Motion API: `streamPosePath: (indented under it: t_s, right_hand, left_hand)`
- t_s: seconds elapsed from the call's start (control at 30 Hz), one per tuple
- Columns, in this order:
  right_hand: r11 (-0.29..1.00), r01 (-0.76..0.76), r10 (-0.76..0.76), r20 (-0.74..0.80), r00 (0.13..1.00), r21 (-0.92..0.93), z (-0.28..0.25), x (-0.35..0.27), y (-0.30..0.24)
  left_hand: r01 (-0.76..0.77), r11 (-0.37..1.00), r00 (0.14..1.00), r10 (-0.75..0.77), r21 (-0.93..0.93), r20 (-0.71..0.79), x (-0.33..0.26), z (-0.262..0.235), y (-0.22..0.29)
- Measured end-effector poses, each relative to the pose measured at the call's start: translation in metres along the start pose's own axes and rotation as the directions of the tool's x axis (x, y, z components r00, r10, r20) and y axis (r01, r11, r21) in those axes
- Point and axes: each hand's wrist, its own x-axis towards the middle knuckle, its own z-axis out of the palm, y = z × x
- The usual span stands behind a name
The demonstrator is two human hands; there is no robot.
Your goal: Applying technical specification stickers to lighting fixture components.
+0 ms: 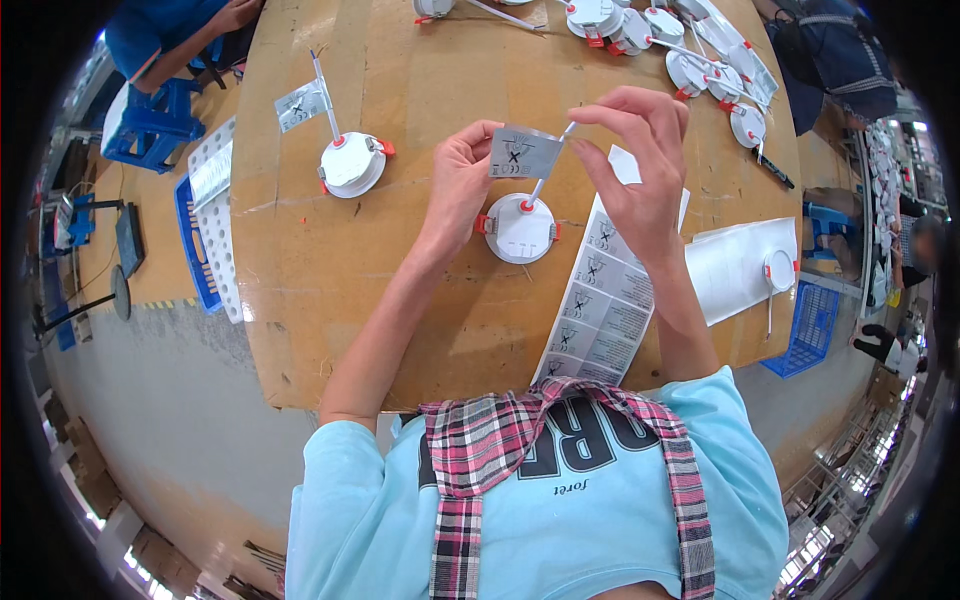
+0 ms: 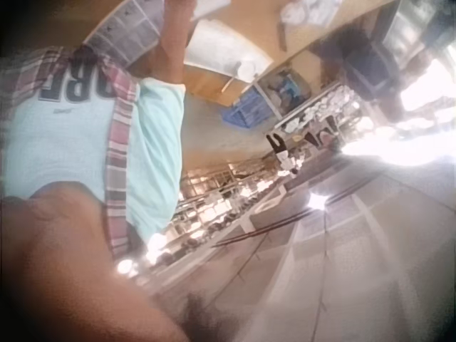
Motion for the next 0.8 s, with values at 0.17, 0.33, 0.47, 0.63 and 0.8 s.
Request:
streamPosePath:
  t_s: [0.17, 0.33, 0.47, 0.63, 0.8]
  right_hand:
    - [0.985, -0.150, 0.151, -0.004, 0.989, 0.084, 0.000, -0.003, 0.007]
    - [0.757, -0.420, 0.417, 0.125, 0.900, 0.500, 0.017, -0.014, 0.026]
    - [0.479, -0.592, 0.464, 0.385, 0.798, 0.648, 0.036, -0.019, 0.024]
    - [0.468, -0.646, 0.500, 0.422, 0.756, 0.603, 0.043, -0.017, 0.018]
    - [0.547, -0.473, 0.524, 0.159, 0.837, 0.691, 0.035, -0.016, 0.021]
  left_hand:
    - [-0.010, 1.000, 1.000, 0.010, 0.025, -0.010, 0.001, 0.001, -0.001]
    - [0.021, 1.000, 1.000, -0.021, -0.008, -0.016, 0.002, 0.002, 0.000]
    - [-0.029, 0.999, 0.999, 0.028, -0.034, -0.030, 0.003, 0.001, -0.008]
    - [-0.084, 0.996, 0.996, 0.084, -0.009, -0.026, 0.003, 0.002, -0.010]
    - [-0.084, 0.996, 0.996, 0.083, -0.030, -0.023, 0.003, 0.002, -0.011]
